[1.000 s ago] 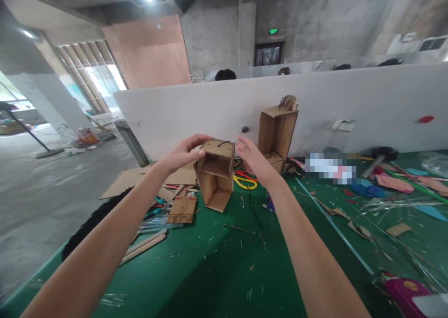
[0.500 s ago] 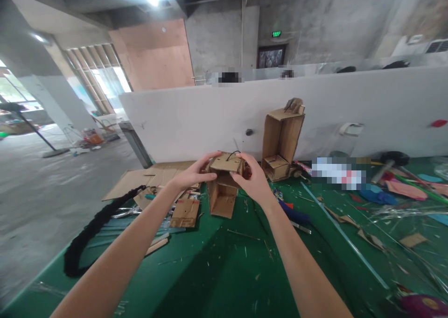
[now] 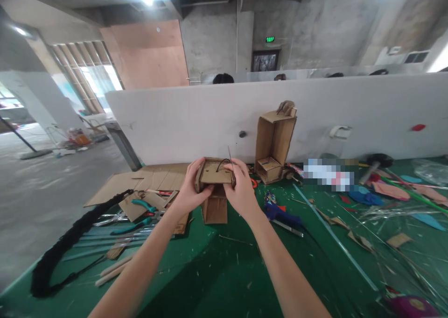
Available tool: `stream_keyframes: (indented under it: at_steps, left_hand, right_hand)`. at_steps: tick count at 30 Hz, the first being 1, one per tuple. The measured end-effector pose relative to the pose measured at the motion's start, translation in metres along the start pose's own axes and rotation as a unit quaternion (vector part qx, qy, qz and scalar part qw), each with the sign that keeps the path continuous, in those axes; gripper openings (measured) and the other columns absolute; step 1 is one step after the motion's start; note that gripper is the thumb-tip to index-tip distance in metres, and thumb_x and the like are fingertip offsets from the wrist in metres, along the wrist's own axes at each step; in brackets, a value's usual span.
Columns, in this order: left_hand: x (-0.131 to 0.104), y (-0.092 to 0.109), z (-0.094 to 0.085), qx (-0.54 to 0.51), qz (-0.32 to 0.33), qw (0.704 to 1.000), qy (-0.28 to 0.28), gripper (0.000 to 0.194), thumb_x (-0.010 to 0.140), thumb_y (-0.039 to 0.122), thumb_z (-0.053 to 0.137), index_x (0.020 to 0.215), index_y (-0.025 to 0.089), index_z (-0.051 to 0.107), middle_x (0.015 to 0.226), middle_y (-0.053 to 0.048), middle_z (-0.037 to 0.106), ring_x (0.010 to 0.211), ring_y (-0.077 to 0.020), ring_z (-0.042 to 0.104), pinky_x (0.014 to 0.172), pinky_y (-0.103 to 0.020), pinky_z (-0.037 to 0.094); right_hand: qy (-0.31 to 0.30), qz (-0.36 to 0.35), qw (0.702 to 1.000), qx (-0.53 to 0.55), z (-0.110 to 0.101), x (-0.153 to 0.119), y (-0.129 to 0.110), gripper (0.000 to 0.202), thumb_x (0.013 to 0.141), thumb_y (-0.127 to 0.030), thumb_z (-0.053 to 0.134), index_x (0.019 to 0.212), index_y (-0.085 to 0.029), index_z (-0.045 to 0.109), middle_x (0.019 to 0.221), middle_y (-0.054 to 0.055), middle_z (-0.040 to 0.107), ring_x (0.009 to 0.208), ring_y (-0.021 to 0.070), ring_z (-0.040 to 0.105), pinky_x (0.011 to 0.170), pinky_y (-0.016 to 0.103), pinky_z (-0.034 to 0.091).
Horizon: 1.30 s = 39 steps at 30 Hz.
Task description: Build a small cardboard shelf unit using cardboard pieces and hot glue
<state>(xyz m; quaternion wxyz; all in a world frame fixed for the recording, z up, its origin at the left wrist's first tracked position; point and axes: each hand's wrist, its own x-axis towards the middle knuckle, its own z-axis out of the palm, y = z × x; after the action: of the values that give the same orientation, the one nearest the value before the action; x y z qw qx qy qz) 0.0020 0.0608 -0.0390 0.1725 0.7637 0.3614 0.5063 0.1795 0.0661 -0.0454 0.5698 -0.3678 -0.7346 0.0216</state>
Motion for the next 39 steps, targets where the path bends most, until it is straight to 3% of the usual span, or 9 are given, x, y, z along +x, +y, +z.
stream_keyframes:
  at_steps: [6,12,16,24,28,33,36,39]
  left_hand:
    - [0.000,0.006,-0.006,0.087,0.020,0.996,-0.016,0.066,0.077,0.020,0.062,0.136,0.028,0.035,0.146,-0.011,0.025,0.141,-0.0282,0.027,0.116,-0.048,0.029]
    - [0.004,0.019,-0.011,0.171,0.046,0.984,0.000,0.037,0.079,0.018,0.058,0.115,0.021,0.049,0.135,-0.013,0.043,0.130,-0.0263,0.045,0.111,-0.046,0.039]
    - [0.006,0.021,-0.009,0.201,0.036,0.979,0.001,0.035,0.078,0.011,0.052,0.111,0.022,0.052,0.135,-0.011,0.048,0.121,-0.0264,0.054,0.103,-0.046,0.046]
    - [0.002,0.031,-0.006,0.322,0.054,0.944,0.051,0.031,0.078,0.018,0.058,0.108,0.025,0.061,0.128,-0.006,0.059,0.114,-0.0293,0.056,0.090,-0.046,0.053]
    - [0.002,0.033,-0.005,0.330,0.069,0.939,0.059,0.029,0.079,0.016,0.055,0.106,0.024,0.061,0.114,-0.005,0.067,0.114,-0.0268,0.056,0.092,-0.044,0.050]
    - [0.005,0.032,-0.007,0.339,0.080,0.936,0.039,0.025,0.079,0.024,0.059,0.105,0.023,0.060,0.107,-0.007,0.067,0.109,-0.0286,0.054,0.092,-0.046,0.047]
    - [0.007,0.027,-0.011,0.299,0.095,0.949,0.019,0.030,0.078,0.027,0.062,0.108,0.022,0.058,0.108,-0.008,0.064,0.109,-0.0278,0.052,0.097,-0.045,0.044]
    - [0.008,0.023,-0.015,0.222,0.081,0.972,0.002,0.038,0.077,0.031,0.066,0.113,0.022,0.056,0.121,-0.010,0.055,0.119,-0.0269,0.048,0.105,-0.047,0.039]
  right_hand:
    - [-0.006,0.005,1.000,-0.014,-0.003,-0.001,0.001,0.038,0.075,-0.006,0.048,0.107,-0.024,0.055,0.122,0.011,0.051,0.120,0.0258,0.051,0.105,0.050,0.039]
    - [0.017,-0.016,0.999,-0.039,0.002,-0.002,0.002,0.039,0.075,-0.008,0.048,0.111,-0.024,0.053,0.119,0.011,0.050,0.119,0.0256,0.049,0.106,0.049,0.038]
    - [0.013,-0.005,0.999,-0.039,0.003,-0.003,0.002,0.041,0.073,-0.007,0.048,0.110,-0.023,0.054,0.118,0.011,0.050,0.118,0.0270,0.049,0.106,0.051,0.038]
    - [0.023,-0.021,0.999,-0.040,-0.001,-0.002,0.002,0.039,0.073,-0.005,0.047,0.107,-0.024,0.054,0.115,0.010,0.051,0.116,0.0261,0.050,0.105,0.050,0.039]
    - [0.026,-0.026,0.999,-0.040,-0.003,-0.001,0.003,0.038,0.074,-0.005,0.047,0.106,-0.024,0.055,0.115,0.010,0.051,0.115,0.0252,0.051,0.106,0.049,0.039]
    - [0.022,-0.030,0.999,-0.033,-0.005,0.000,0.008,0.040,0.074,-0.003,0.045,0.107,-0.022,0.056,0.113,0.010,0.052,0.114,0.0241,0.051,0.106,0.046,0.038]
    - [0.006,-0.021,0.999,-0.025,-0.005,0.000,0.010,0.041,0.075,-0.004,0.044,0.110,-0.022,0.056,0.113,0.011,0.053,0.113,0.0239,0.052,0.105,0.045,0.039]
    - [0.002,-0.008,1.000,-0.010,-0.003,0.000,0.010,0.042,0.075,-0.003,0.043,0.111,-0.020,0.057,0.112,0.011,0.053,0.111,0.0243,0.053,0.104,0.045,0.039]
